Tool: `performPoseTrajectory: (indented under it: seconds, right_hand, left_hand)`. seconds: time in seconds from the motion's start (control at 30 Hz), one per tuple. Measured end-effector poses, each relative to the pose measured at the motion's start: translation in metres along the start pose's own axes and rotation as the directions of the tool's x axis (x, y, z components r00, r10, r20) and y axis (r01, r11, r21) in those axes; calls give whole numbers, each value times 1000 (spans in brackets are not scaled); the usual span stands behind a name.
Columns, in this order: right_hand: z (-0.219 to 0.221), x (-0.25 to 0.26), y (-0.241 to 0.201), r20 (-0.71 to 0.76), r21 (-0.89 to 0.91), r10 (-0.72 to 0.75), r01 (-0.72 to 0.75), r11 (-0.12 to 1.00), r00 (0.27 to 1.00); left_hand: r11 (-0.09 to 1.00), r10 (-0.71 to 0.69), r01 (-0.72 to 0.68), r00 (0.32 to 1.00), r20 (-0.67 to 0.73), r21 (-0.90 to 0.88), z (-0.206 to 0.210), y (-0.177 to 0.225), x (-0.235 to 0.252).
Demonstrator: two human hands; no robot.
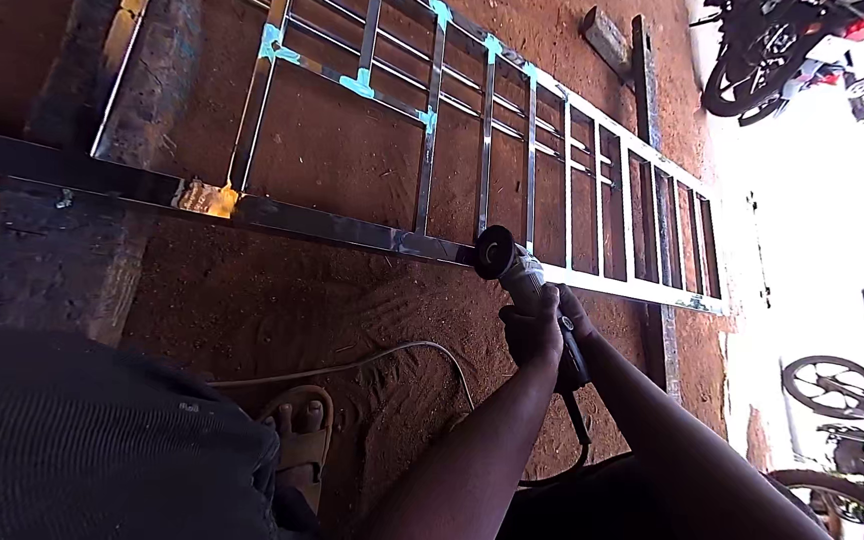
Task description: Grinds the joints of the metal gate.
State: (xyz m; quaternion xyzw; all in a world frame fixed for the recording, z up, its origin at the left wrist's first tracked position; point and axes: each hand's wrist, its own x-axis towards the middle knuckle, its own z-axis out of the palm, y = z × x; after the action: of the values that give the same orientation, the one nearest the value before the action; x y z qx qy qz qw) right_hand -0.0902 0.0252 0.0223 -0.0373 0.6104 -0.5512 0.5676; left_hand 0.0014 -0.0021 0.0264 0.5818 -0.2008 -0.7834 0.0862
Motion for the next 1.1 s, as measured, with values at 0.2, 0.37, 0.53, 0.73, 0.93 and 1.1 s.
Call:
performPoseTrajectory:
  seconds: [0.2, 0.37, 0.53, 0.73, 0.93, 1.1]
  right_hand:
    - [-2, -7, 1, -247, -77, 90, -112, 991, 965]
    - [9, -10, 1, -320, -264, 74, -164, 951, 945]
    - [9, -16, -1, -425, -193, 94, -192, 962, 900]
    - [13, -17, 3, -391, -286, 102, -226, 931, 915]
    - [4, -19, 6, -432, -287, 46, -186, 940, 901]
    - [11, -19, 7, -411, -382, 34, -205, 901, 911]
  left_hand:
    - [996, -92, 93, 995, 33, -19, 4, -12, 7]
    - [995, -91, 91, 996, 3, -29, -2, -17, 3]
    - [996, -91, 93, 989, 112, -13, -2, -12, 10]
    - [997, -55, 56, 998, 31, -58, -4, -23, 1]
    - [998, -65, 64, 990, 125, 13, -4, -20, 11]
    - [999, -13, 16, 999, 52, -48, -6, -31, 8]
